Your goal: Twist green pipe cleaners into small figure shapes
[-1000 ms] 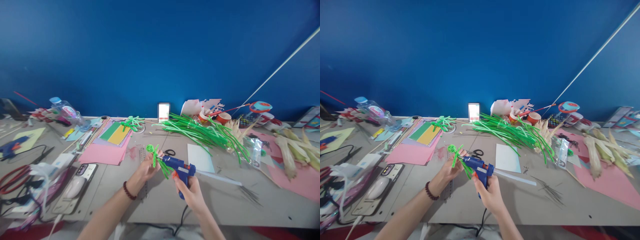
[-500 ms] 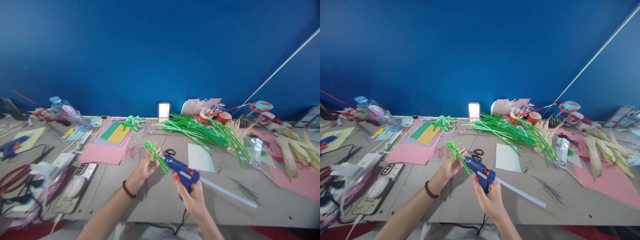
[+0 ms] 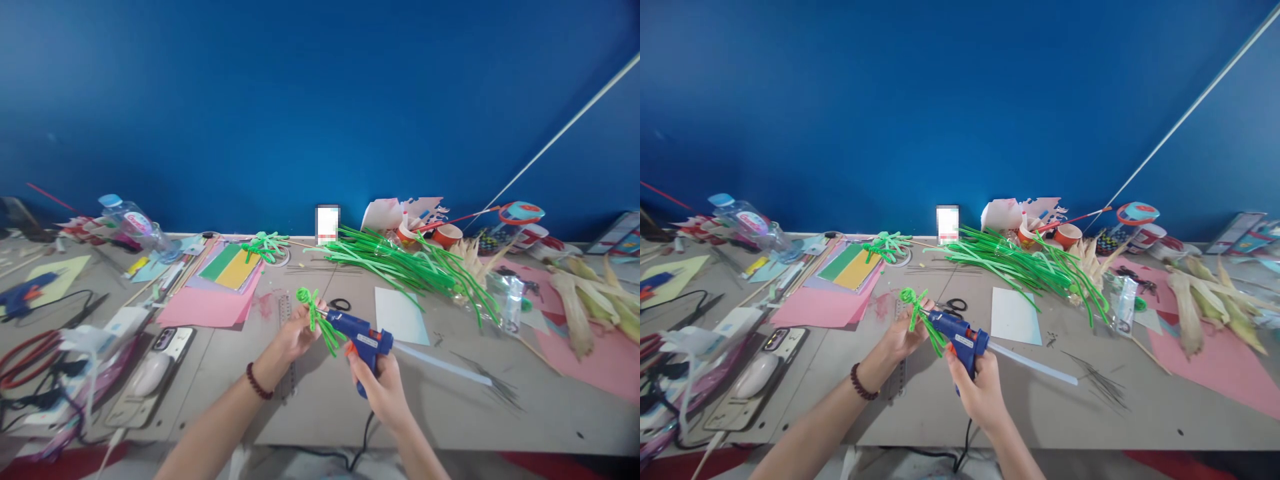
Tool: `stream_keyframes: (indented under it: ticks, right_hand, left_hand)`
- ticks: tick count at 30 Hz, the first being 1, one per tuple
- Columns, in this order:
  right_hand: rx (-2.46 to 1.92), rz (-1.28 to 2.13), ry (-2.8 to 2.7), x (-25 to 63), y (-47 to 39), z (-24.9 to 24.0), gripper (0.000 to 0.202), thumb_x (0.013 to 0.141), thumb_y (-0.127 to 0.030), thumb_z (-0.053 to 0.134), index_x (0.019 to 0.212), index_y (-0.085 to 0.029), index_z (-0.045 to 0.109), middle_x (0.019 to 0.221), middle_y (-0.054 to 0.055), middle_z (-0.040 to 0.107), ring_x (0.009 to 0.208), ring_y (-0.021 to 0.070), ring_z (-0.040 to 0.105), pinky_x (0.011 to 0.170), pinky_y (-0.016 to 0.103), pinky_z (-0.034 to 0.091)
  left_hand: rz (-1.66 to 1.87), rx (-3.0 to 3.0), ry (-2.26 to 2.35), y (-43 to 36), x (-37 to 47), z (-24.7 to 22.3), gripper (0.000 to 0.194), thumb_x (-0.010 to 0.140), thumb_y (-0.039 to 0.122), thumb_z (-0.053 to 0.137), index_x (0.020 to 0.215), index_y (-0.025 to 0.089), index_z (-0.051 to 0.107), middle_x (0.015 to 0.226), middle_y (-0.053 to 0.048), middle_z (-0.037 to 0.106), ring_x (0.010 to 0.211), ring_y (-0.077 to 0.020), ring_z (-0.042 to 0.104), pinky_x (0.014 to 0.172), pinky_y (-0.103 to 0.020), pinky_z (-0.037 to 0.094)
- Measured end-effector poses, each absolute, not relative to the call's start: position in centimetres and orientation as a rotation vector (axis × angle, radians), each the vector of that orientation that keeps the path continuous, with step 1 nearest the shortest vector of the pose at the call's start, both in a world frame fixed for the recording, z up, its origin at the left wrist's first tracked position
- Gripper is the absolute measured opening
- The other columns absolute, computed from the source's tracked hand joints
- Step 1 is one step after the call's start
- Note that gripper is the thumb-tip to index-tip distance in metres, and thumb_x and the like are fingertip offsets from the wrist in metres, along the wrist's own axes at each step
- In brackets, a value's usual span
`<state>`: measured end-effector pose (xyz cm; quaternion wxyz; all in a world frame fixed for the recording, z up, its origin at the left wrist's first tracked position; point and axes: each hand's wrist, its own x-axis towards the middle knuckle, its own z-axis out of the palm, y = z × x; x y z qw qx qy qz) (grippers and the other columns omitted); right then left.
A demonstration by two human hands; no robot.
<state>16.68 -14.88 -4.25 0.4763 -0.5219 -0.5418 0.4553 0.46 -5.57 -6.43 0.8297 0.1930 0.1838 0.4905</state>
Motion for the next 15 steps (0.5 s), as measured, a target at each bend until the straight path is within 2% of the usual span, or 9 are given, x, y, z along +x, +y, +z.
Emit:
stream_keyframes:
  ticks: [9,15]
  right_hand:
    - [-1.262,1.17,-1.266,16.72,-14.85,-4.41,0.034,0.084,-0.045,0.054,0.08,-0.012,0.062,0.049,-0.001,0.049,0.044,0.0098,0.043,0.045,0.022,0.035]
    - [-1.095,1.246,-1.051,17.1,-14.83,-4.62,0.031,0.084,-0.045,0.054,0.09,-0.015,0.06,0.051,-0.002,0.051,0.048,0.0098,0.045,0.05,0.023,0.037]
  left_hand:
    - [1.051,0.411,0.434,-5.67,0.6,-5.87,0.029,0.052,0.022,0.085,0.072,0.016,0.063,0.075,0.001,0.057,0.07,-0.0085,0.054,0.064,-0.017,0.044]
    - [1.064,0.396,0.438,-5.66,0.47,-6.32,0.029,0.057,0.023,0.082,0.076,0.016,0.062,0.074,0.002,0.054,0.068,-0.0088,0.053,0.073,-0.023,0.047]
